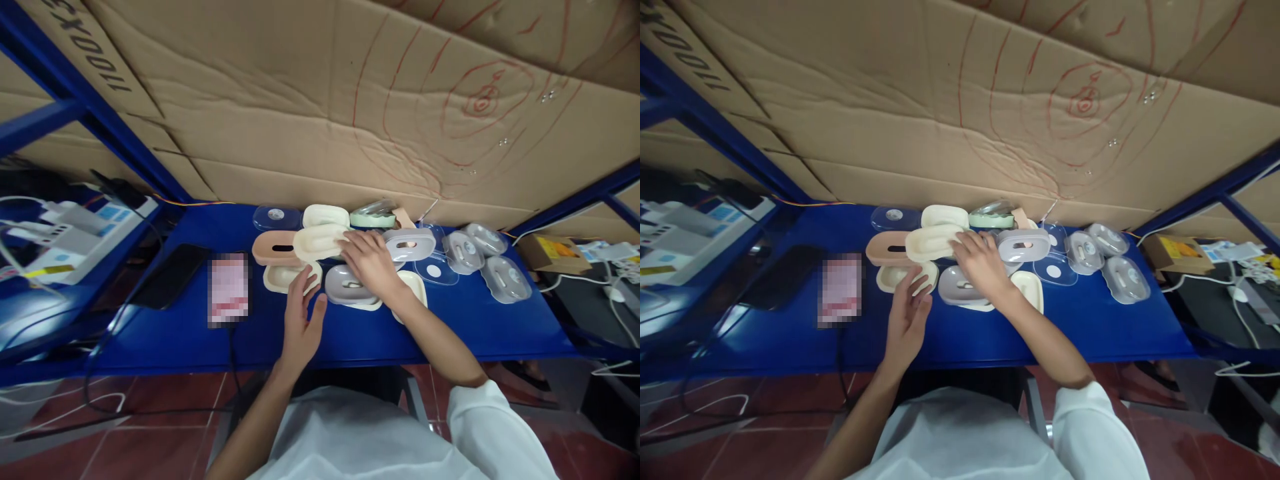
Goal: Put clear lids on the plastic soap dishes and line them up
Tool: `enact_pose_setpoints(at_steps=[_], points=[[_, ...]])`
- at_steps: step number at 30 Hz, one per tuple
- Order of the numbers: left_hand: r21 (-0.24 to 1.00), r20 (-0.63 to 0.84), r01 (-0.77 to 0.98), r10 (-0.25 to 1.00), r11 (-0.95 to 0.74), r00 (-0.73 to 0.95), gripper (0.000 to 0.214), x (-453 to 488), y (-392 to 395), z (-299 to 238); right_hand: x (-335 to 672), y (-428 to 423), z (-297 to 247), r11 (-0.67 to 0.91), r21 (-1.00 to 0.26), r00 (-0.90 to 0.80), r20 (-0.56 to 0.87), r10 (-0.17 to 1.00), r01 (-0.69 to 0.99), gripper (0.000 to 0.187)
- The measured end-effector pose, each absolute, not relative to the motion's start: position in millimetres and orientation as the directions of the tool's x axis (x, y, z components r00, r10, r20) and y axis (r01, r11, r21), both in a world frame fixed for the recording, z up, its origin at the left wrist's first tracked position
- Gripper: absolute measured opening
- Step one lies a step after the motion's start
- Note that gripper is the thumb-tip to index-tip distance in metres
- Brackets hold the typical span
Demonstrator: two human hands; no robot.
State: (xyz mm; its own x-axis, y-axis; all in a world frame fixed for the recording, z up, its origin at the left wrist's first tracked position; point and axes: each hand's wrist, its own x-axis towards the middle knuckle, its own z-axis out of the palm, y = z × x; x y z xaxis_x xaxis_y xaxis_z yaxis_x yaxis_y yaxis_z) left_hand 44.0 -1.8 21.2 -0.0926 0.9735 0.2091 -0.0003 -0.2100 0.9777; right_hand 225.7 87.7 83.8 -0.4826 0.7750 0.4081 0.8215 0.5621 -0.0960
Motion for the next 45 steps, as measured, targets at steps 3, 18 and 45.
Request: enact_pose_setpoints(at_steps=[3,18,45], points=[[0.894,0.348,0.313,0.936,-0.319,-0.042,0.054,41,-8,15,239,82,86,0.548,-0.052,-0.476,0.431,0.767,0.835,0.035],[0.613,0.505,0.674,0.86,-0.411,0.065,0.032,31,-4,1,535,-49,-4,-0.548,-0.194,0.56,0.509,0.653,0.814,0.082],[0.962,0.201,-0.143,0.959,-0.231,-0.198,0.099,39,-2,24,240,56,88,0.516,-0.462,-0.259,0.511,0.82,0.722,0.058]])
